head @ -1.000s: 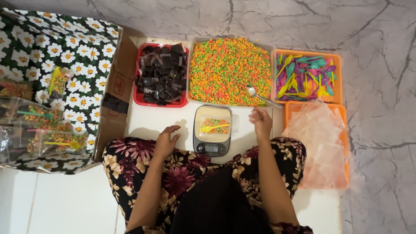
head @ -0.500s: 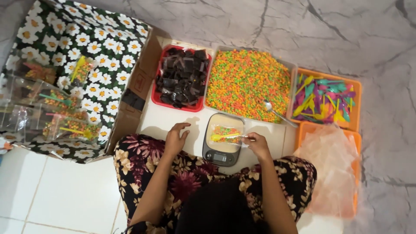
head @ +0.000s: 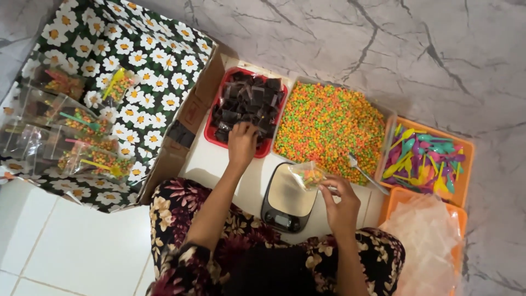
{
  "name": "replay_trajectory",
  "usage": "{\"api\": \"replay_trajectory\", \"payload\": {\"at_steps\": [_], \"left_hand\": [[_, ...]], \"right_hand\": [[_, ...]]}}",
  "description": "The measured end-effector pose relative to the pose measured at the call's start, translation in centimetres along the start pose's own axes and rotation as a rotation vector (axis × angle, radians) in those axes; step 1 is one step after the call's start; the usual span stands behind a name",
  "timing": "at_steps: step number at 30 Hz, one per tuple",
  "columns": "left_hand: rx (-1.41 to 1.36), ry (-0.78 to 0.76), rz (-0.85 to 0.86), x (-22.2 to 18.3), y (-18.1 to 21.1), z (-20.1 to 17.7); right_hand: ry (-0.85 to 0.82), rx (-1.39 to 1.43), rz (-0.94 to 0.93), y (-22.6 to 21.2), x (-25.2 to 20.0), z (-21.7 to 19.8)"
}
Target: Packaging small multi-colored beads into plastic bags and weighing them on a digital scale for consistency.
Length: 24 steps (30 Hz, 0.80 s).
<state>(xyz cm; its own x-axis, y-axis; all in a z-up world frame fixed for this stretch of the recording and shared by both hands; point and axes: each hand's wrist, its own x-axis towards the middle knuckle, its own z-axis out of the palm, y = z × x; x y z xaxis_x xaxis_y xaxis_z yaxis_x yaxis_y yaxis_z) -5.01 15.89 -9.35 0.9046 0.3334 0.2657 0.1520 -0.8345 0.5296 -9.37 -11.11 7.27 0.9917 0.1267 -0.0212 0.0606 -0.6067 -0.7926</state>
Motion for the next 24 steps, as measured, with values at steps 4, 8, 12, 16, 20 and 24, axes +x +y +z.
{"api": "replay_trajectory", "payload": {"at_steps": [4,8,12,16,20,24], "left_hand": [[0.124,-0.006,0.131,2.7,-1.6,2.6],[0.277,-0.107,0.217,3.4,-2.7,5.3],[0.353,-0.255,0.179,3.1,-3.3,7.4],[0.285,-0.231,0.175,3.4,-2.8,6.8],[0.142,-0.165,0.168,4.4,-1.6,4.4],[-0.165,-0.131,0.136,5.4,1.6,-0.8]], "right_hand": [[0.008,0.017,-0.065,-0.7,0.4,0.5],[-0.003,0.040,-0.115,-0.9,0.9,1.0],[-0.030,0.064,-0.141,0.2,1.4,2.0],[-0.034,0.056,-0.154,-0.1,1.9,2.4],[-0.039,0.049,-0.197,-0.6,2.7,2.8],[-0.045,0.043,-0.228,-0.9,3.5,2.8]]}}
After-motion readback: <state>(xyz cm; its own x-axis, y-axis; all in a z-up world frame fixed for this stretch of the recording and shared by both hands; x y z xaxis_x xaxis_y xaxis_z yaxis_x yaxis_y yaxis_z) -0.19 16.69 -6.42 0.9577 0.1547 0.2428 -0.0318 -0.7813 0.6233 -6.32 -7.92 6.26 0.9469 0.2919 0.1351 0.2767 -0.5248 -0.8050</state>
